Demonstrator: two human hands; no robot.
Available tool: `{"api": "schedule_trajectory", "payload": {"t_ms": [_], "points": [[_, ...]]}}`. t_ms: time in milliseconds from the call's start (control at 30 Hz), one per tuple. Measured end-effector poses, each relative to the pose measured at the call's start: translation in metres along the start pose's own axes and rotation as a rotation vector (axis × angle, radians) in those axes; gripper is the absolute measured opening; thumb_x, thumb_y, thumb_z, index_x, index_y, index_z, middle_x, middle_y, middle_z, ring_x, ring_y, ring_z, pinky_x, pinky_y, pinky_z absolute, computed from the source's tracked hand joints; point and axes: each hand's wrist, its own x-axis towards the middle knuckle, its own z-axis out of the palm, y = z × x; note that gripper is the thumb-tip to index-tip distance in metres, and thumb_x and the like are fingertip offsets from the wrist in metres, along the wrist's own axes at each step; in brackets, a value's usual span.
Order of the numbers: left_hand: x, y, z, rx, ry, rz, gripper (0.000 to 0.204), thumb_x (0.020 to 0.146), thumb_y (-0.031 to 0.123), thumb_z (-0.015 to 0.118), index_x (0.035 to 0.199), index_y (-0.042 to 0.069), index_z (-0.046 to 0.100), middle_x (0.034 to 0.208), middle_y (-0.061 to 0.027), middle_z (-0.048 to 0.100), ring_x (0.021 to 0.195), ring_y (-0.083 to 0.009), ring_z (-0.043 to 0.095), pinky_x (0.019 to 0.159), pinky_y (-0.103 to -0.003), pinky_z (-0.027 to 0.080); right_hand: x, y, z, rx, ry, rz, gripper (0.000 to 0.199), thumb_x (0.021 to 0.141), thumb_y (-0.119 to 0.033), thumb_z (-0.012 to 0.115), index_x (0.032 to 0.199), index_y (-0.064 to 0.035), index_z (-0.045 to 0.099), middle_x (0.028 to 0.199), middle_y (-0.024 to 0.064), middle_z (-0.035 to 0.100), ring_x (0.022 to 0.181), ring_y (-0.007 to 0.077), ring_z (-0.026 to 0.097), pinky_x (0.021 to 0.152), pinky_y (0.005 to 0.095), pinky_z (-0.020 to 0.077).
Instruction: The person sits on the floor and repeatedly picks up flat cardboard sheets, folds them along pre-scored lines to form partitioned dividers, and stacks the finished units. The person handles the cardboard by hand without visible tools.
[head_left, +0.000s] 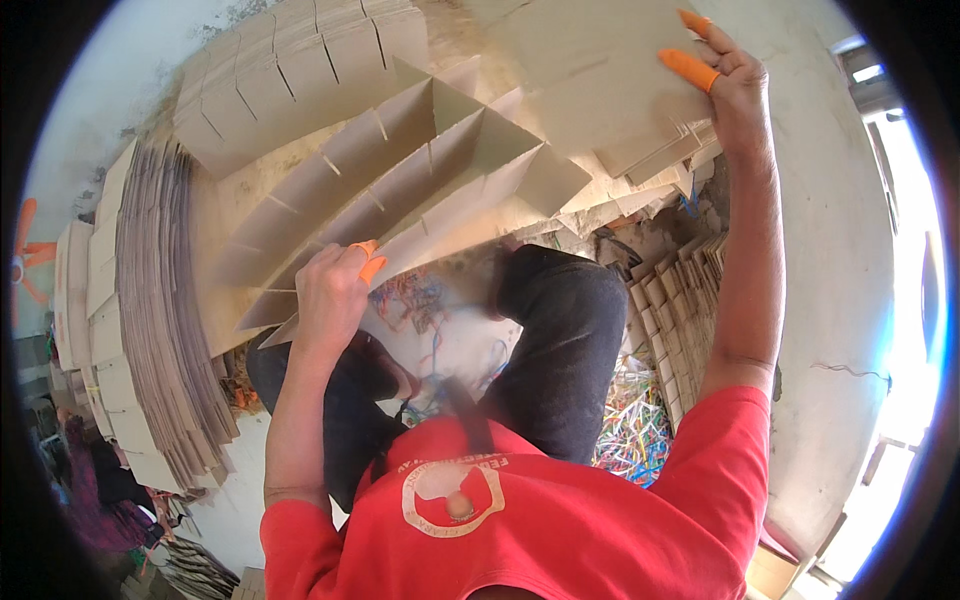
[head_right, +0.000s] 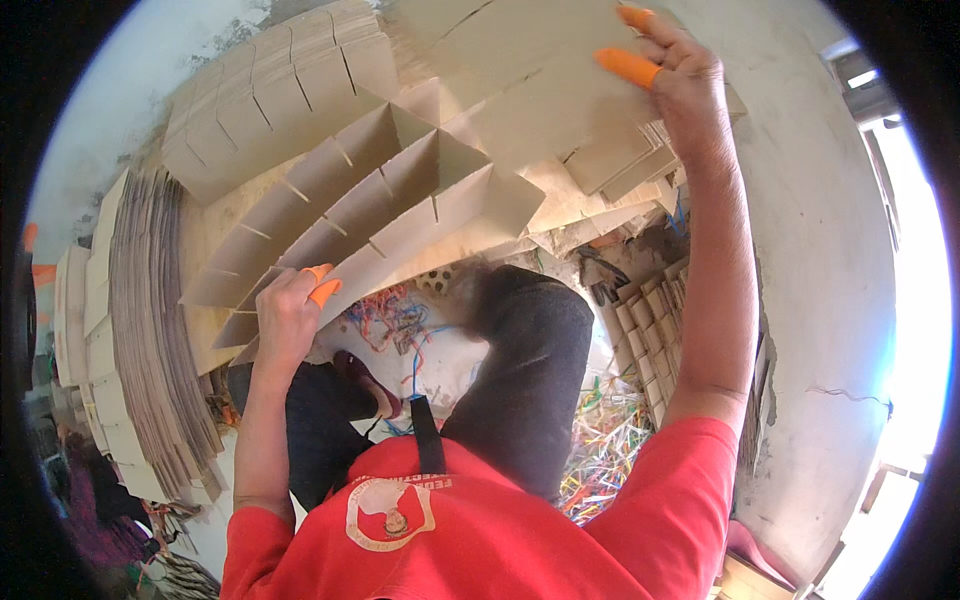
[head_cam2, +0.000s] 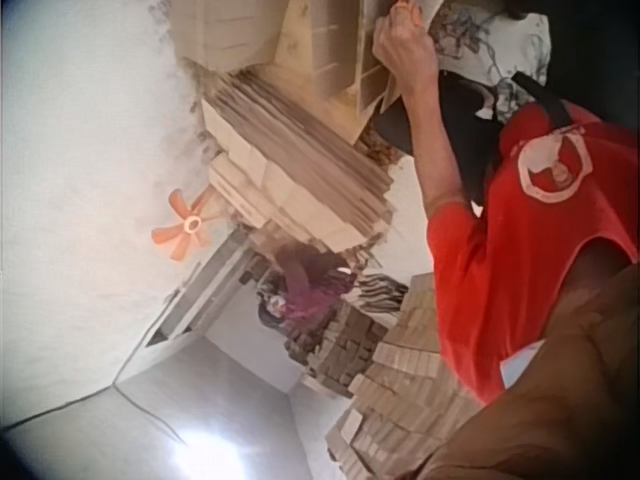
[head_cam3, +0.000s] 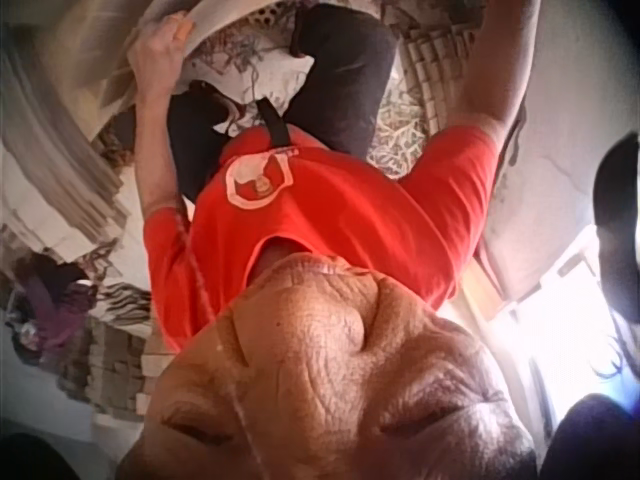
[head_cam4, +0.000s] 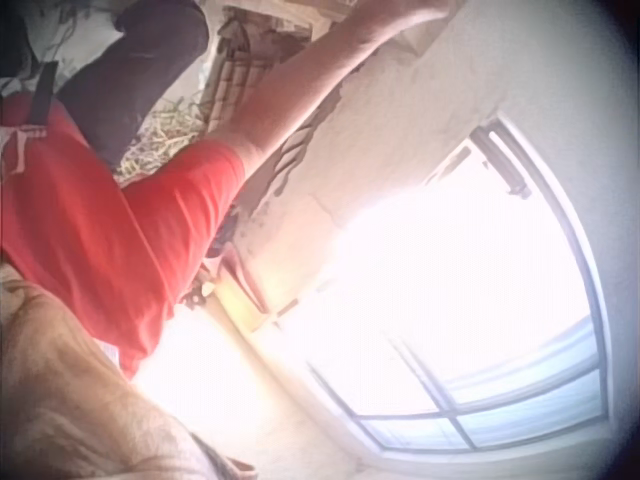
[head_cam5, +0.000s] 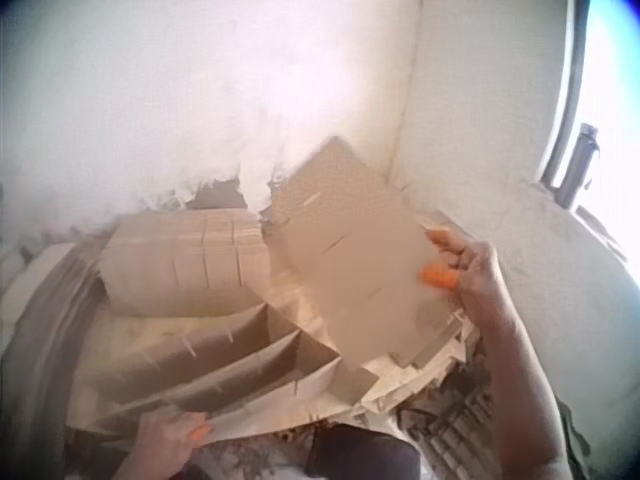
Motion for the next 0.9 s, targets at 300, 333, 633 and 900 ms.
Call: {"api": "schedule_trajectory", "payload": {"t_ms": [300, 333, 633, 900], "points": [[0.0, 0.008, 0.006, -0.038, 0.015, 0.051, 0.017, 0.071, 0.001, 0.067, 0.087, 0.002, 0.067, 0.069, -0.0131, 0.06, 0.067, -0.0299, 0.06, 0.059, -0.041, 0.047, -0.04, -0.017, 0.048, -0.176, -0.371, -0.098, 0.043, 0.083, 0.004, 0.071, 0.125, -0.0018, 0.063, 0.078, -0.0125, 0.047, 0.068, 0.0013, 0.038, 0.069, 0.013, 0.0354], [0.0, 0.009, 0.006, -0.037, 0.013, 0.059, 0.018, 0.07, 0.0, 0.066, 0.087, 0.002, 0.067, 0.068, -0.0131, 0.06, 0.067, -0.03, 0.06, 0.059, -0.041, 0.047, -0.044, -0.022, 0.051, -0.231, -0.392, -0.076, 0.043, 0.083, 0.004, 0.07, 0.125, -0.002, 0.063, 0.079, -0.0122, 0.049, 0.069, 0.0014, 0.039, 0.07, 0.0129, 0.0362], [0.002, 0.01, 0.003, 0.03, 0.003, 0.04, 0.012, 0.072, 0.002, 0.066, 0.084, 0.002, 0.066, 0.066, -0.0136, 0.059, 0.066, -0.0306, 0.061, 0.057, -0.041, 0.047, -0.037, -0.006, 0.055, -0.197, -0.437, -0.108, 0.042, 0.086, 0.005, 0.067, 0.127, -0.0015, 0.061, 0.109, -0.0055, 0.068, 0.079, -0.0019, 0.05, 0.073, 0.0157, 0.0469], [0.017, 0.005, -0.003, -0.056, -0.048, 0.02, 0.023, 0.076, 0.017, 0.076, 0.092, 0.002, 0.07, 0.072, -0.0151, 0.063, 0.068, -0.0326, 0.063, 0.059, -0.042, 0.049, -0.038, 0.01, 0.07, -0.247, -0.52, -0.003, 0.045, 0.086, 0.003, 0.068, 0.13, -0.0037, 0.059, 0.112, -0.0058, 0.067, 0.082, -0.0013, 0.05, 0.076, 0.0171, 0.0469]]}}
